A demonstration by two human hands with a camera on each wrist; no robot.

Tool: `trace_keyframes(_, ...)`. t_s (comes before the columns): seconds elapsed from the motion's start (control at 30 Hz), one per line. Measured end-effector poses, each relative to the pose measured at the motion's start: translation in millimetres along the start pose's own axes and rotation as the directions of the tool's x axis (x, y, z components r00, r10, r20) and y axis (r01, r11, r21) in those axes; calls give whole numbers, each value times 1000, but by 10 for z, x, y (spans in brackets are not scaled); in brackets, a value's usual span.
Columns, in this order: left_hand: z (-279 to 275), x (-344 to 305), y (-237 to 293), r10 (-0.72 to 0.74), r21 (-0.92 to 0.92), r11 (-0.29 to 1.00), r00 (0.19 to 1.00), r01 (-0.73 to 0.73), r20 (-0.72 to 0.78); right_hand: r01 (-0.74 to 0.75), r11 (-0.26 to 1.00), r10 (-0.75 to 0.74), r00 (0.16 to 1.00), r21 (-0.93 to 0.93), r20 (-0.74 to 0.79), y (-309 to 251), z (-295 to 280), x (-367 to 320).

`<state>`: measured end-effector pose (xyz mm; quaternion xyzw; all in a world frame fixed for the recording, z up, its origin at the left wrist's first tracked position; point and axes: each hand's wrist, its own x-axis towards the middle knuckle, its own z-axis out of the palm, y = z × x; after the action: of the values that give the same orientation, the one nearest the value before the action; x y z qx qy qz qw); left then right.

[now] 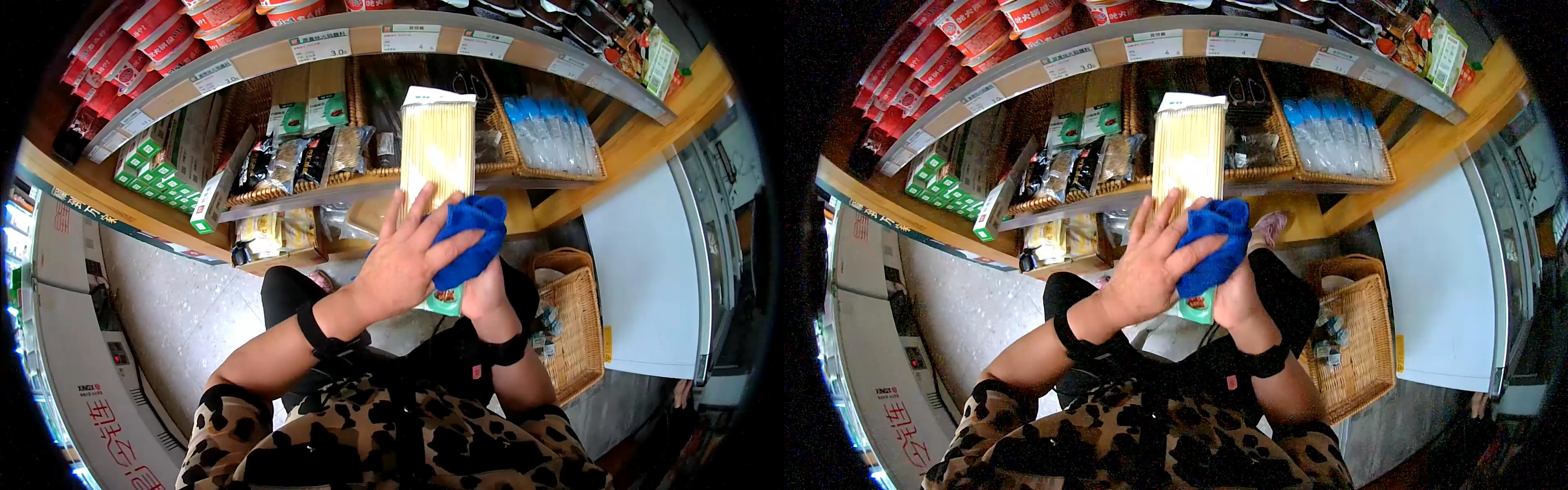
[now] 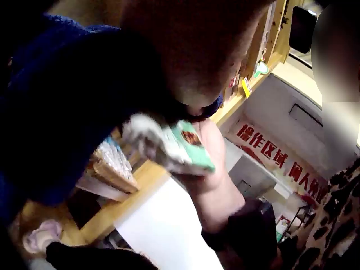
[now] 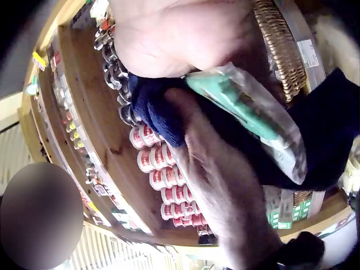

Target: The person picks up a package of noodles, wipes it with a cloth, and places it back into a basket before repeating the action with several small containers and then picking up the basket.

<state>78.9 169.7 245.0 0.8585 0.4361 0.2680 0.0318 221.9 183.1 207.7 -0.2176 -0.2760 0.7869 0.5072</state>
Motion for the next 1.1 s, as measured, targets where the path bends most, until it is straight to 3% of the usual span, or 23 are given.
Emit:
trace_keyframes(0.1, -82, 158, -37, -38, 14, 999, 999, 38, -13, 42, 995, -43, 999, -88, -11, -81, 194, -50)
trace_keyframes(0.2, -113, 255, -138, -79, -31, 997, 994, 77, -74, 124, 988, -112, 987, -94, 119, 15, 158, -89)
trace_keyframes(0.23, -151, 297, -175, -107, -3, 994, 989, 107, -97, 36, 993, -17, 985, -109, 170, 58, -1, -103)
trace_keyframes(0.3, -172, 387, -350, -141, -87, 988, 976, 128, -167, -116, 901, 133, 991, -419, 13, 13, 50, -208)
trace_keyframes(0.33, -198, 432, -434, -119, -101, 990, 960, 96, -254, -171, 923, 176, 984, -346, -17, 26, 91, -255)
trace_keyframes(0.37, -275, 436, -464, -114, -118, 990, 951, 83, -287, -156, 910, 185, 982, -384, 40, 13, 110, -280)
trace_keyframes(0.5, -237, 378, -805, -325, -308, 929, 850, 204, -415, -141, 868, 198, 977, -475, 73, 28, 97, -378)
trace_keyframes(0.57, -245, 306, -967, -663, -657, 657, 699, 371, -268, -110, 866, 166, 983, -487, 73, 15, 66, -425)
trace_keyframes(0.6, -238, 241, -1140, -716, -902, 355, 692, 246, -93, -93, 870, 143, 987, -485, 67, -14, 53, -449)
trace_keyframes(0.63, -306, 161, -1154, -737, -977, 36, 666, 209, 115, -77, 872, 120, 991, -483, 59, -38, 43, -459)
trace_keyframes(0.7, -317, 26, -1169, -647, -951, -272, 702, 150, 296, -9, 889, 54, 995, -458, 84, -54, -8, -431)
trace_keyframes(0.73, -276, 2, -1129, -561, -913, -397, 761, 98, 326, -7, 894, 63, 992, -447, 111, -61, 11, -387)
trace_keyframes(0.77, -354, 65, -912, -533, -895, -443, 789, 47, 305, -6, 900, 74, 988, -436, 138, -62, 34, -342)
trace_keyframes(0.87, -410, 61, -692, -476, -914, -384, 819, 133, 319, -218, 795, 310, 948, -566, 71, 127, -100, -179)
trace_keyframes(0.97, -418, 54, -685, -466, -943, -304, 843, 134, 269, -195, 834, 280, 956, -516, 90, 241, -17, -144)
trace_keyframes(1.03, -354, -24, -674, -385, -920, -332, 860, 208, 333, -153, 820, 238, 968, -552, 85, 249, 8, -120)
trace_keyframes(1.1, -351, -94, -615, -309, -923, -214, 875, 319, 374, -107, 822, 180, 981, -559, 77, 234, 42, -99)
